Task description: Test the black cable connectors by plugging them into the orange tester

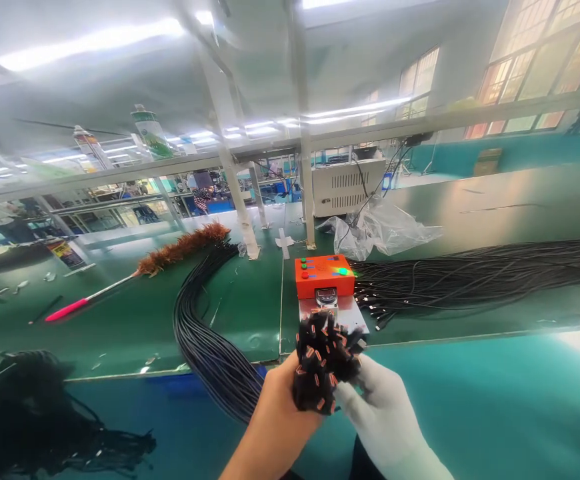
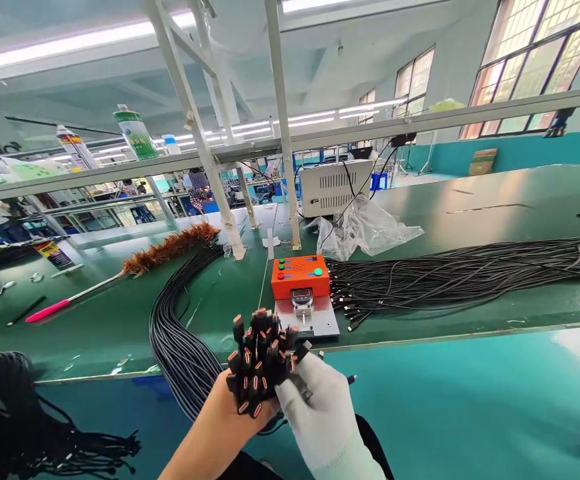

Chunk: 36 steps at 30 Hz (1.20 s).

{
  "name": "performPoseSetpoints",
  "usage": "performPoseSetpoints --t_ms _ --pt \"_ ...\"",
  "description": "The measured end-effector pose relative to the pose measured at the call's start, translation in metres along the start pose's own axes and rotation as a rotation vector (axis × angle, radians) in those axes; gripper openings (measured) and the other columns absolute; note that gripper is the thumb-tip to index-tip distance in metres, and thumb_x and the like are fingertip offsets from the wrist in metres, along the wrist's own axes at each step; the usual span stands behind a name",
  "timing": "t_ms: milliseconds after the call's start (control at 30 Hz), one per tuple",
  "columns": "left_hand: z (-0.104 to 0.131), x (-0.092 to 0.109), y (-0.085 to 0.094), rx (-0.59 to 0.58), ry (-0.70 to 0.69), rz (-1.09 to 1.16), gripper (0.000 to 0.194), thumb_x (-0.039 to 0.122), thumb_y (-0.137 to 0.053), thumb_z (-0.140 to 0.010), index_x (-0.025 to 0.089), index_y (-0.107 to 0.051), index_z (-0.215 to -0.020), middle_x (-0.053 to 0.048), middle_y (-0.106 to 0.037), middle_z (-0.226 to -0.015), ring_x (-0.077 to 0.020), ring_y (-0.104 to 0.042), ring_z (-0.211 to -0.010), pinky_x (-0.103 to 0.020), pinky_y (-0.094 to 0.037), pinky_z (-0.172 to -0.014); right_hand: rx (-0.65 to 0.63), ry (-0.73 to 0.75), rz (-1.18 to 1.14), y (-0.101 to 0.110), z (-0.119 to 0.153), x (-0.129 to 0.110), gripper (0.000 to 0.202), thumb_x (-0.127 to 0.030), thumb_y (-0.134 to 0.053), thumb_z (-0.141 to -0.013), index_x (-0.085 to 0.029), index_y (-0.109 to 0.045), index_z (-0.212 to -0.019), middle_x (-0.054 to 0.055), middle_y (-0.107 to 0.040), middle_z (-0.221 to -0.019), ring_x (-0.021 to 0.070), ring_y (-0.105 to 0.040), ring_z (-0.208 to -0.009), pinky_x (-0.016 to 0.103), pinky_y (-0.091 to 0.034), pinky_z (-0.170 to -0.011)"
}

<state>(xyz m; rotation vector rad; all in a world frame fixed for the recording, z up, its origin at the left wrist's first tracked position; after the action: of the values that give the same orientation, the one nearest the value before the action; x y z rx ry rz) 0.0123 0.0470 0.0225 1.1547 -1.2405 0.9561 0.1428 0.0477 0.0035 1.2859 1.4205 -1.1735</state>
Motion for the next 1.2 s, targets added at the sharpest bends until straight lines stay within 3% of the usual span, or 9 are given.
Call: performPoseSetpoints --t_ms 67,167,267,400,500,600,800,967,1200 --pt "0.001 -0.002 0.004 0.113 0.003 0.110 0.016 0.010 -0.070 -0.068 0.019 -0.072 -0.081 0.000 -0.070 -0.074 -0.0181 -0.061 -0.070 -0.025 -0.047 -0.063 0.055 -0.038 -0.075 0.002 -0.002 0.002 0.018 -0.034 -0.065 -0.077 -0.018 -0.070 -0.085 0.005 -0.067 -0.075 0.0182 -0.058 -0.069 0.028 -0.048 -0.066" --pt "0.004 -0.006 0.014 0.305 -0.011 0.363 0.012 0.019 -0.074 -0.067 0.019 -0.071 -0.078 0.000 -0.068 -0.068 -0.0172 -0.060 -0.065 -0.027 -0.047 -0.065 0.096 -0.238 -0.436 0.003 -0.010 0.016 0.018 -0.034 -0.065 -0.078 -0.018 -0.063 -0.087 -0.001 -0.060 -0.061 0.0160 -0.058 -0.061 0.029 -0.050 -0.061" --pt "0.008 -0.007 0.018 0.308 -0.036 0.402 0.019 0.027 -0.078 -0.063 0.019 -0.072 -0.080 -0.001 -0.069 -0.066 -0.0169 -0.060 -0.058 -0.028 -0.047 -0.061 0.102 -0.337 -0.634 0.003 -0.019 0.034 0.025 -0.041 -0.061 -0.081 -0.017 -0.060 -0.089 -0.004 -0.055 -0.057 0.0140 -0.055 -0.051 0.029 -0.049 -0.050" --pt "0.010 -0.011 0.019 0.286 0.042 0.337 0.027 0.035 -0.081 -0.059 0.019 -0.075 -0.080 -0.003 -0.071 -0.065 -0.0195 -0.063 -0.056 -0.031 -0.048 -0.059 0.103 -0.436 -0.391 0.007 -0.028 0.057 0.025 -0.040 -0.057 -0.081 -0.015 -0.058 -0.083 -0.002 -0.060 -0.056 0.0117 -0.054 -0.041 0.024 -0.044 -0.040" --pt "0.010 -0.011 0.020 0.387 0.032 0.273 0.023 0.034 -0.081 -0.058 0.021 -0.075 -0.075 -0.002 -0.071 -0.062 -0.0209 -0.062 -0.054 -0.034 -0.050 -0.058 0.093 -0.515 -0.142 0.011 -0.033 0.069 0.020 -0.034 -0.054 -0.078 -0.016 -0.055 -0.071 -0.002 -0.060 -0.049 0.0108 -0.054 -0.035 0.021 -0.040 -0.037" --pt "0.007 -0.006 0.020 0.464 -0.033 0.198 0.018 0.033 -0.082 -0.056 0.024 -0.074 -0.069 0.000 -0.070 -0.063 -0.0207 -0.061 -0.051 -0.035 -0.051 -0.054 0.052 -0.534 -0.093 0.011 -0.039 0.073 0.021 -0.035 -0.051 -0.077 -0.016 -0.054 -0.071 -0.002 -0.060 -0.046 0.0112 -0.055 -0.034 0.021 -0.040 -0.036" --pt "0.002 -0.002 0.021 0.376 -0.031 0.137 0.019 0.041 -0.081 -0.058 0.025 -0.071 -0.064 0.000 -0.064 -0.052 -0.0211 -0.059 -0.048 -0.036 -0.050 -0.052 0.003 -0.528 -0.167 0.012 -0.045 0.076 0.025 -0.038 -0.049 -0.080 -0.014 -0.055 -0.076 -0.002 -0.061 -0.048 0.0115 -0.056 -0.036 0.023 -0.044 -0.039" --pt "0.002 -0.010 0.026 0.324 0.008 0.095 0.025 0.049 -0.080 -0.058 0.026 -0.070 -0.062 0.000 -0.064 -0.049 -0.0202 -0.059 -0.047 -0.035 -0.052 -0.055 -0.012 -0.513 -0.253 0.012 -0.044 0.079 0.026 -0.038 -0.051 -0.083 -0.013 -0.057 -0.079 -0.001 -0.062 -0.051 0.0118 -0.057 -0.037 0.024 -0.045 -0.041" --pt "-0.004 -0.023 0.030 0.253 0.066 0.060 0.031 0.052 -0.077 -0.058 0.027 -0.066 -0.042 -0.001 -0.063 -0.041 -0.0201 -0.059 -0.043 -0.031 -0.052 -0.049 0.007 -0.513 -0.298 0.012 -0.049 0.084 0.027 -0.037 -0.051 -0.083 -0.012 -0.058 -0.079 -0.001 -0.061 -0.049 0.0110 -0.055 -0.035 0.022 -0.042 -0.038"
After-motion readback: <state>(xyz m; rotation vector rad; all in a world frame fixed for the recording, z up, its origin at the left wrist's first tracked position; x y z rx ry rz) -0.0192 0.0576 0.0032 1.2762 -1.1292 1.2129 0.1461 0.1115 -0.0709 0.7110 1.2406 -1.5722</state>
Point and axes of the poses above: each hand's wrist, its own z-axis away from the middle knuckle, its own y-axis out of the back of the hand, x = y × z, the point moved 3 cm from there along -z, towards the middle knuckle
